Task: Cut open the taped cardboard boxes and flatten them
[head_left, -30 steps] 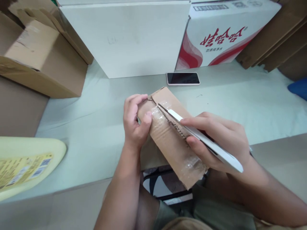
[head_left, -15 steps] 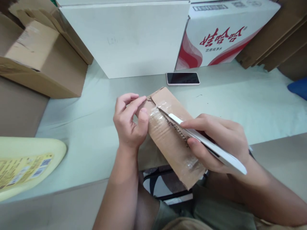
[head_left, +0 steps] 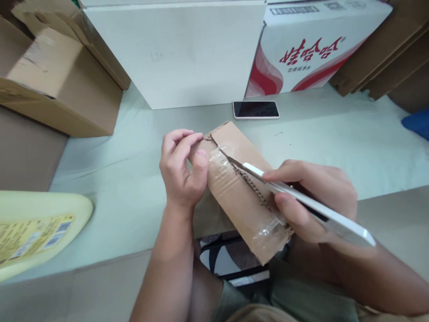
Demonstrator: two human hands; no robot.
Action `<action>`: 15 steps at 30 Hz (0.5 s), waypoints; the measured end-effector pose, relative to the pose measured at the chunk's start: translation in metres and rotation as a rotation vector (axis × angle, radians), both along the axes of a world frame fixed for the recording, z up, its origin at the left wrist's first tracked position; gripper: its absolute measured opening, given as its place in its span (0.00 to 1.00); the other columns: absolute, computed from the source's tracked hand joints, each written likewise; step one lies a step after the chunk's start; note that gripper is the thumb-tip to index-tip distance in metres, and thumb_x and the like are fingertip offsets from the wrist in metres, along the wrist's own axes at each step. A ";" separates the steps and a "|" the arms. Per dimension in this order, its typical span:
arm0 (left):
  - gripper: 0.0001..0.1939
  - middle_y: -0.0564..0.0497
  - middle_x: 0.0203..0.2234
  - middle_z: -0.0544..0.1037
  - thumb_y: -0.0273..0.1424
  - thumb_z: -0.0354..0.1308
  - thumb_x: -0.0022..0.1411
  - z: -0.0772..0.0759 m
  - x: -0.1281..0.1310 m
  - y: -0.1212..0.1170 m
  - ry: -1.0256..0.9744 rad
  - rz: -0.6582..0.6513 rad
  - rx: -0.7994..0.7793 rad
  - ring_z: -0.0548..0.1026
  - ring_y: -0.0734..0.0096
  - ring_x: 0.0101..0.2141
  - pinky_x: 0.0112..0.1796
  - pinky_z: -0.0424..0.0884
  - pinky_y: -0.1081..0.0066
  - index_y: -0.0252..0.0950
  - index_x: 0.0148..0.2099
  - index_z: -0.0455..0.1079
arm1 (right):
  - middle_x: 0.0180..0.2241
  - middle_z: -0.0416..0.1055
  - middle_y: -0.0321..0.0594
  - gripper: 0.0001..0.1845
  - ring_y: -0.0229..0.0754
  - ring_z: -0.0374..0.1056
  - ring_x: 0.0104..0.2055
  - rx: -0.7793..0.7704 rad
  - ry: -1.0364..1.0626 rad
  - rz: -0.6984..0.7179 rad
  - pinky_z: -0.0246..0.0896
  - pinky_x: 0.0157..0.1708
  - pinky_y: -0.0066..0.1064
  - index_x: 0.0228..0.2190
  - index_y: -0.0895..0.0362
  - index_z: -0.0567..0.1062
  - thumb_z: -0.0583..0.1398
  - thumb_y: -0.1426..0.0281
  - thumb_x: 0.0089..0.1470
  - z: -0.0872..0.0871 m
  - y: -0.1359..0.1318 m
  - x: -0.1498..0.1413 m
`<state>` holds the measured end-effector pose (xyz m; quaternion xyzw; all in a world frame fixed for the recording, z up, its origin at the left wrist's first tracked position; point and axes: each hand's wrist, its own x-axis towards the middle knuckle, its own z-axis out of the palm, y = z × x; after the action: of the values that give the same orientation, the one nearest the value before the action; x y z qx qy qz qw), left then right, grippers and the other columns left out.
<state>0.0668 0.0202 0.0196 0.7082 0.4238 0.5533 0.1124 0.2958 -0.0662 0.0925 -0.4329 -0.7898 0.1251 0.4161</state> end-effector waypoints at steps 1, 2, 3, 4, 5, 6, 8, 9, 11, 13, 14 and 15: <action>0.18 0.44 0.49 0.78 0.45 0.55 0.74 0.000 0.000 0.000 -0.005 0.005 0.000 0.78 0.54 0.50 0.57 0.76 0.50 0.42 0.50 0.82 | 0.24 0.73 0.34 0.06 0.36 0.62 0.18 -0.006 0.036 -0.002 0.56 0.17 0.31 0.38 0.52 0.77 0.59 0.67 0.68 0.000 0.001 0.001; 0.19 0.44 0.49 0.78 0.46 0.54 0.74 -0.001 0.000 0.000 -0.013 0.005 0.002 0.78 0.54 0.50 0.57 0.76 0.50 0.42 0.50 0.82 | 0.23 0.74 0.34 0.07 0.36 0.63 0.18 -0.010 0.069 0.001 0.57 0.17 0.31 0.38 0.52 0.78 0.60 0.66 0.68 -0.001 0.002 0.002; 0.19 0.44 0.49 0.78 0.46 0.54 0.74 -0.001 0.001 0.001 -0.024 0.001 0.005 0.78 0.55 0.50 0.57 0.76 0.50 0.42 0.50 0.81 | 0.23 0.74 0.34 0.07 0.36 0.63 0.18 -0.010 0.101 0.006 0.58 0.18 0.31 0.38 0.52 0.78 0.60 0.66 0.68 -0.001 0.002 0.003; 0.20 0.44 0.49 0.78 0.47 0.53 0.75 -0.001 0.001 0.001 -0.037 -0.006 0.008 0.78 0.55 0.50 0.57 0.76 0.51 0.42 0.50 0.81 | 0.23 0.74 0.34 0.07 0.36 0.64 0.18 -0.010 0.132 0.014 0.59 0.18 0.31 0.38 0.52 0.79 0.60 0.66 0.68 -0.002 0.002 0.004; 0.20 0.45 0.49 0.78 0.47 0.53 0.75 -0.001 0.001 0.001 -0.050 -0.015 0.004 0.78 0.55 0.51 0.58 0.76 0.51 0.42 0.49 0.81 | 0.23 0.73 0.34 0.07 0.36 0.64 0.18 -0.009 0.161 0.024 0.60 0.19 0.31 0.39 0.52 0.79 0.60 0.67 0.68 -0.003 0.002 0.004; 0.19 0.45 0.48 0.78 0.47 0.53 0.75 0.000 0.001 0.001 -0.066 -0.023 -0.008 0.78 0.55 0.51 0.58 0.76 0.51 0.42 0.48 0.81 | 0.23 0.73 0.34 0.06 0.36 0.64 0.19 -0.012 0.183 0.041 0.60 0.19 0.31 0.39 0.52 0.79 0.60 0.68 0.67 -0.003 0.002 0.004; 0.18 0.45 0.47 0.79 0.47 0.53 0.75 0.000 0.001 0.001 -0.108 -0.043 -0.058 0.78 0.54 0.53 0.58 0.76 0.51 0.43 0.46 0.79 | 0.24 0.73 0.34 0.05 0.36 0.63 0.18 -0.020 0.223 0.068 0.59 0.19 0.31 0.41 0.52 0.78 0.61 0.70 0.65 -0.005 0.002 0.004; 0.17 0.45 0.47 0.79 0.47 0.53 0.75 0.001 0.002 0.002 -0.135 -0.058 -0.088 0.78 0.54 0.53 0.58 0.76 0.51 0.43 0.44 0.78 | 0.24 0.74 0.34 0.06 0.37 0.64 0.19 -0.025 0.239 0.074 0.59 0.19 0.31 0.42 0.53 0.78 0.61 0.70 0.64 -0.005 0.002 0.004; 0.17 0.45 0.46 0.79 0.48 0.55 0.74 0.000 0.003 0.002 -0.193 -0.094 -0.134 0.77 0.53 0.54 0.57 0.75 0.50 0.43 0.41 0.76 | 0.25 0.75 0.34 0.07 0.37 0.64 0.19 -0.028 0.261 0.077 0.59 0.19 0.31 0.42 0.53 0.78 0.62 0.71 0.62 -0.006 0.001 0.004; 0.18 0.45 0.47 0.78 0.52 0.58 0.72 -0.002 0.004 0.003 -0.243 -0.123 -0.155 0.77 0.53 0.53 0.57 0.74 0.50 0.44 0.40 0.75 | 0.26 0.76 0.35 0.07 0.37 0.65 0.20 -0.030 0.269 0.069 0.59 0.20 0.31 0.42 0.53 0.78 0.61 0.72 0.62 -0.005 0.001 0.003; 0.19 0.45 0.47 0.78 0.53 0.59 0.71 -0.004 0.004 0.003 -0.258 -0.133 -0.164 0.77 0.53 0.53 0.57 0.73 0.50 0.44 0.40 0.74 | 0.26 0.76 0.35 0.07 0.38 0.66 0.20 -0.030 0.266 0.068 0.60 0.20 0.31 0.42 0.52 0.78 0.61 0.72 0.62 -0.005 0.001 0.003; 0.20 0.45 0.48 0.78 0.55 0.60 0.70 -0.005 0.004 0.004 -0.268 -0.139 -0.172 0.77 0.53 0.54 0.58 0.73 0.49 0.44 0.41 0.74 | 0.26 0.75 0.35 0.07 0.38 0.66 0.20 -0.027 0.265 0.070 0.60 0.20 0.31 0.42 0.52 0.78 0.61 0.72 0.62 -0.005 0.001 0.003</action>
<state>0.0708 0.0237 0.0146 0.6436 0.4009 0.5954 0.2658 0.2986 -0.0656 0.0873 -0.3905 -0.7409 0.2063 0.5060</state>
